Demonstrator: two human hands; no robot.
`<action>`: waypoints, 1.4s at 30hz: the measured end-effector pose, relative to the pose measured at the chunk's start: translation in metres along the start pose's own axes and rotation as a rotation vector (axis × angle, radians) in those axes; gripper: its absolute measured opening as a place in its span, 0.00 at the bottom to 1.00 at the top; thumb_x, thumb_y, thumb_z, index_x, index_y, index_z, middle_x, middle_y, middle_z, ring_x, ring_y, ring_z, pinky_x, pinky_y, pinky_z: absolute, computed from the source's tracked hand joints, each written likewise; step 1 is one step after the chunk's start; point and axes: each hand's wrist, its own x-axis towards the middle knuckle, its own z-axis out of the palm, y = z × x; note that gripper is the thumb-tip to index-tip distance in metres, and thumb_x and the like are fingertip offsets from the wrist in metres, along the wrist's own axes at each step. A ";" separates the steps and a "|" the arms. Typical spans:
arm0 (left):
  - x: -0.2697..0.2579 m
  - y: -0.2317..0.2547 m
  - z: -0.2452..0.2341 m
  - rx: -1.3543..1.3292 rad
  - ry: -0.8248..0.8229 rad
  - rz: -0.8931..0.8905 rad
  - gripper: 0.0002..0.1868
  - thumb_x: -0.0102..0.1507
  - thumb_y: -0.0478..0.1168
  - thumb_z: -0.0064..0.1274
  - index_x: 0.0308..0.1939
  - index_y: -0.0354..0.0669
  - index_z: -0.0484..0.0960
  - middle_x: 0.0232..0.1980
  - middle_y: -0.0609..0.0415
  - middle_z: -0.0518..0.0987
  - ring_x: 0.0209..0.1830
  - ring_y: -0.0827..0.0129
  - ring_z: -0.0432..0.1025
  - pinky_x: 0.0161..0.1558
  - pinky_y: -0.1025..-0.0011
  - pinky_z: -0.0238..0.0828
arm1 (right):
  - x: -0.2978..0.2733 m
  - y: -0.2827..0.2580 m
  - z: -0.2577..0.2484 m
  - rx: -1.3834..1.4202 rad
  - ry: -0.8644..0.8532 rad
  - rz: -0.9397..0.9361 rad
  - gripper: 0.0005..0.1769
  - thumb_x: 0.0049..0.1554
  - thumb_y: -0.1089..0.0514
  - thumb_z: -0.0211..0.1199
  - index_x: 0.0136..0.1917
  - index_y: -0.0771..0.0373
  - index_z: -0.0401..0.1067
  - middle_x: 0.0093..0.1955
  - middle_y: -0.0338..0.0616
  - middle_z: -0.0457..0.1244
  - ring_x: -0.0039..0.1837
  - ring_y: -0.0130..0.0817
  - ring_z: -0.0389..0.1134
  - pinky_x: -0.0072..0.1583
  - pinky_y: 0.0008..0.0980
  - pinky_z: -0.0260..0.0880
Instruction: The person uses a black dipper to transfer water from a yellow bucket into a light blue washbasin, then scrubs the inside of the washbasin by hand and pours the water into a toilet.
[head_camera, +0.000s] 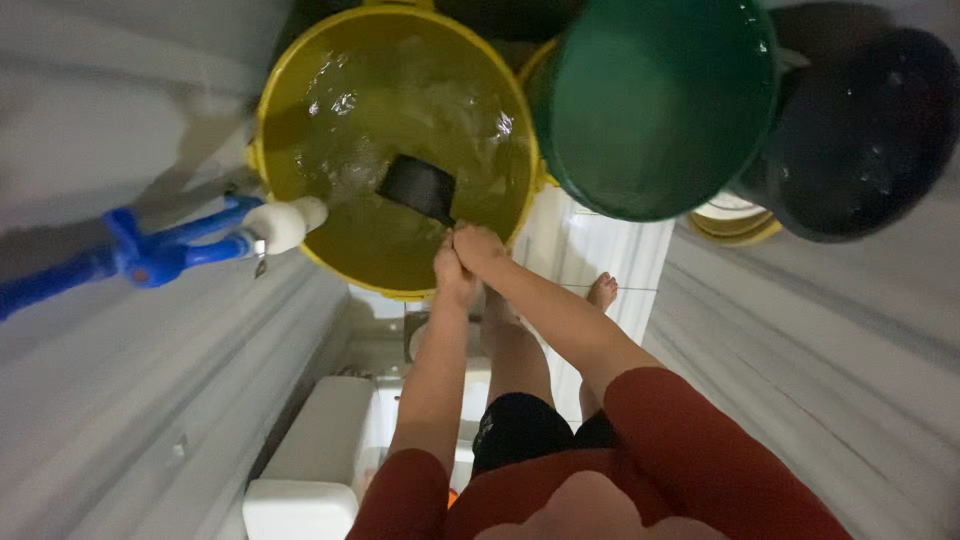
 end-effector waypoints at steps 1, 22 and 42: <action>-0.002 0.004 0.000 -0.104 0.005 -0.046 0.24 0.74 0.50 0.39 0.68 0.40 0.70 0.64 0.46 0.76 0.62 0.54 0.71 0.64 0.56 0.67 | 0.007 -0.002 0.007 -0.042 -0.008 0.009 0.16 0.62 0.59 0.53 0.57 0.73 0.72 0.53 0.61 0.69 0.52 0.53 0.74 0.52 0.47 0.76; -0.107 0.042 0.062 -0.058 -0.079 0.187 0.16 0.72 0.51 0.47 0.52 0.42 0.76 0.54 0.53 0.78 0.56 0.63 0.73 0.61 0.61 0.70 | -0.021 0.007 -0.006 0.525 -0.157 -0.114 0.26 0.53 0.47 0.63 0.56 0.70 0.69 0.49 0.55 0.65 0.47 0.41 0.69 0.47 0.39 0.71; -0.229 -0.052 0.268 0.579 -0.498 0.020 0.15 0.72 0.49 0.47 0.49 0.41 0.74 0.51 0.53 0.76 0.54 0.66 0.71 0.60 0.66 0.67 | -0.279 0.074 -0.142 1.195 0.383 0.108 0.23 0.54 0.58 0.57 0.63 0.62 0.64 0.52 0.38 0.60 0.47 0.30 0.66 0.46 0.31 0.69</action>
